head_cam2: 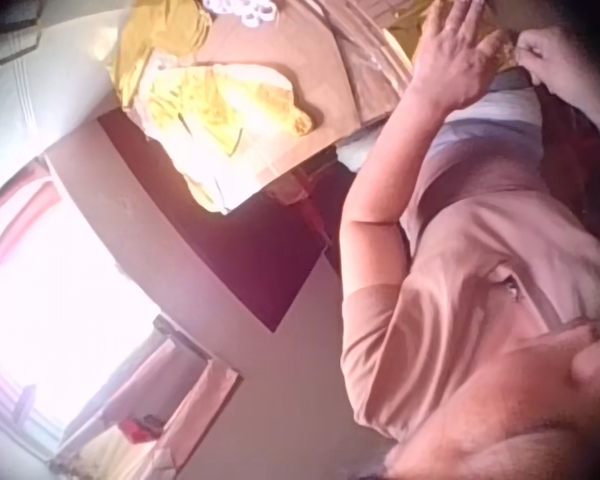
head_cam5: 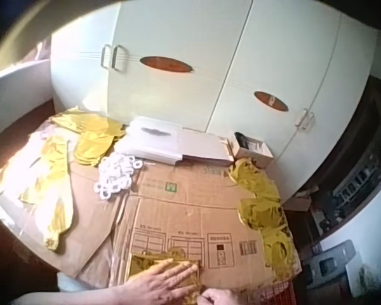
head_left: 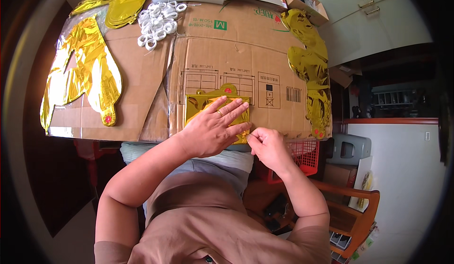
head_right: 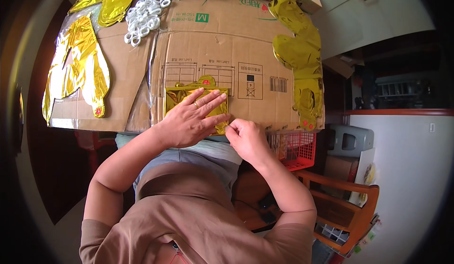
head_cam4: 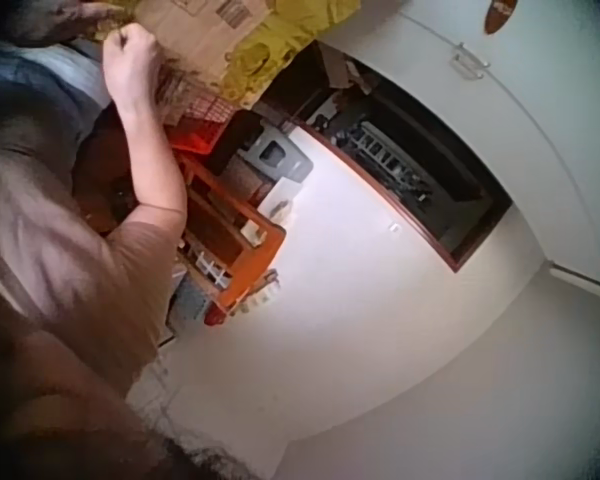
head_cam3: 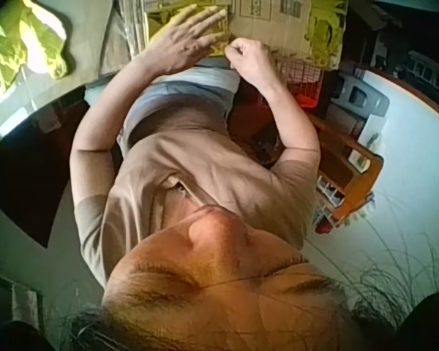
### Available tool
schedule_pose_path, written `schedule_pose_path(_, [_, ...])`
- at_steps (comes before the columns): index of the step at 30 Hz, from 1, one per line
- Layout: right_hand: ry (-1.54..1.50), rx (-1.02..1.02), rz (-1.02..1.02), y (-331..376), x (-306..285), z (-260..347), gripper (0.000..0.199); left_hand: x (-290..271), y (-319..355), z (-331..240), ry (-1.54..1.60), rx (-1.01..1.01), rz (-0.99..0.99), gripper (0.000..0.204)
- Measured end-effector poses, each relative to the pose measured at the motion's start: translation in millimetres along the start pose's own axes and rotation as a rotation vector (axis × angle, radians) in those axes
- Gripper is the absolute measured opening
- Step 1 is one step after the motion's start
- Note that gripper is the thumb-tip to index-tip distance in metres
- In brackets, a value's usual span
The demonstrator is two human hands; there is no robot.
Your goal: Folding gold-colored foil balloons on a cardboard box surface.
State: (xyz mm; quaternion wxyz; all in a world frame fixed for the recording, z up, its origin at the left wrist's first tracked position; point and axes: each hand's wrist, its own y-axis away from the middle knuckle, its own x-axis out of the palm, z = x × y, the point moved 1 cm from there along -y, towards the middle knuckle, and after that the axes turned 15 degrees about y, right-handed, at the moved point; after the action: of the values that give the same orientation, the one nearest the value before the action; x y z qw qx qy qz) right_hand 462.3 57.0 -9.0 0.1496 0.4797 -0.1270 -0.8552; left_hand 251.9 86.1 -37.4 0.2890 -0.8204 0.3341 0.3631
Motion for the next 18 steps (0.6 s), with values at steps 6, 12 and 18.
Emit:
schedule_pose_path(6, [0.228, -0.094, -0.147, 8, -5, 6, 0.015, 3, 3, 3, 0.046, -0.015, -0.035, 0.068])
schedule_pose_path(12, [-0.237, 0.072, -0.115, 9, -8, -7, 0.015, -1, 2, 0, 0.057, -0.031, -0.020, 0.075])
schedule_pose_path(18, [-0.552, 0.100, 0.153, -1, -11, -11, 0.022, -1, 1, 0, 0.052, -0.046, -0.019, 0.075])
